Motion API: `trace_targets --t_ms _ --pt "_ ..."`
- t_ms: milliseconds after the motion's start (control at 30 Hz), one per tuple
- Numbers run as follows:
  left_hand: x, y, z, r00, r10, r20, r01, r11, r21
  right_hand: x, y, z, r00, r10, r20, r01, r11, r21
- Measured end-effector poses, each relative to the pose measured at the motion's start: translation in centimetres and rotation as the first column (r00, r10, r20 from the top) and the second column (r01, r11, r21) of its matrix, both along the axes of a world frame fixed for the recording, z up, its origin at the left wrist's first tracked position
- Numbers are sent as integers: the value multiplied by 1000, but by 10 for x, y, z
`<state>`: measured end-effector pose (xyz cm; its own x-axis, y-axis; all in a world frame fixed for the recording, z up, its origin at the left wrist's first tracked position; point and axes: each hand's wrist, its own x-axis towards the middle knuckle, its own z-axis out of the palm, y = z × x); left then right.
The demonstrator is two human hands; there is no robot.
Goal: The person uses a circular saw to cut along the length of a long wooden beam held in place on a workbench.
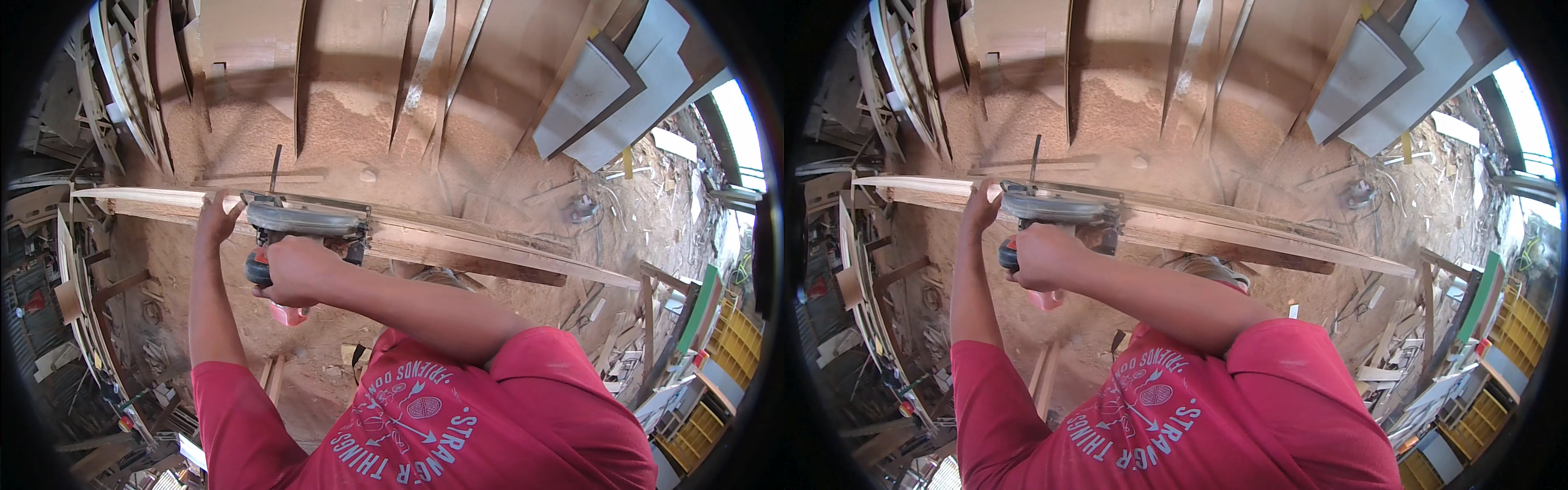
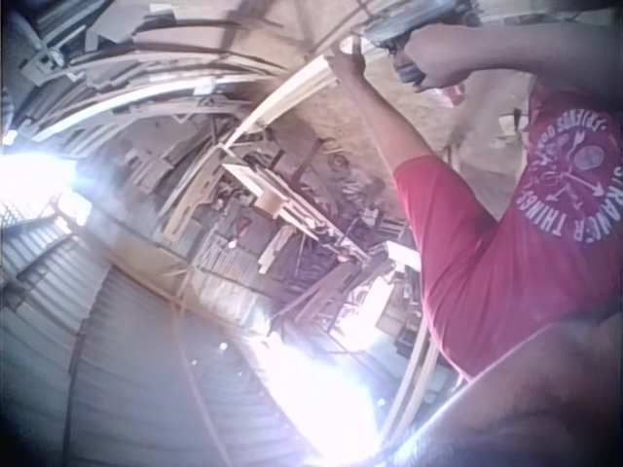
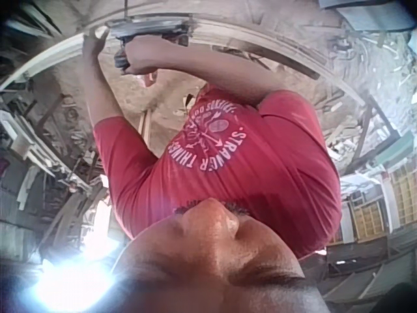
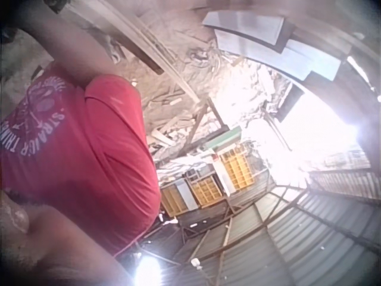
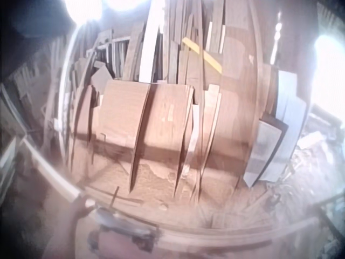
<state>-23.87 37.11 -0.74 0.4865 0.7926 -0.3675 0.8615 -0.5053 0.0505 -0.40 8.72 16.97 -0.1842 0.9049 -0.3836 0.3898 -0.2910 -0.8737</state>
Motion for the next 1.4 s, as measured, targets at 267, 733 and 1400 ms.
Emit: trace_targets --t_ms 267,733,1400 --pt "-19 13 -7 995 -101 14 101 995 28 -16 20 -2 1000 11 20 -11 1000 27" --pt "-16 18 8 982 -165 -89 167 986 10 -44 55 -15 1000 -22 -11 23 998 50" --pt "-20 48 38 980 -105 -168 136 974 179 -55 83 -19 1000 -5 -14 5 1000 -3"
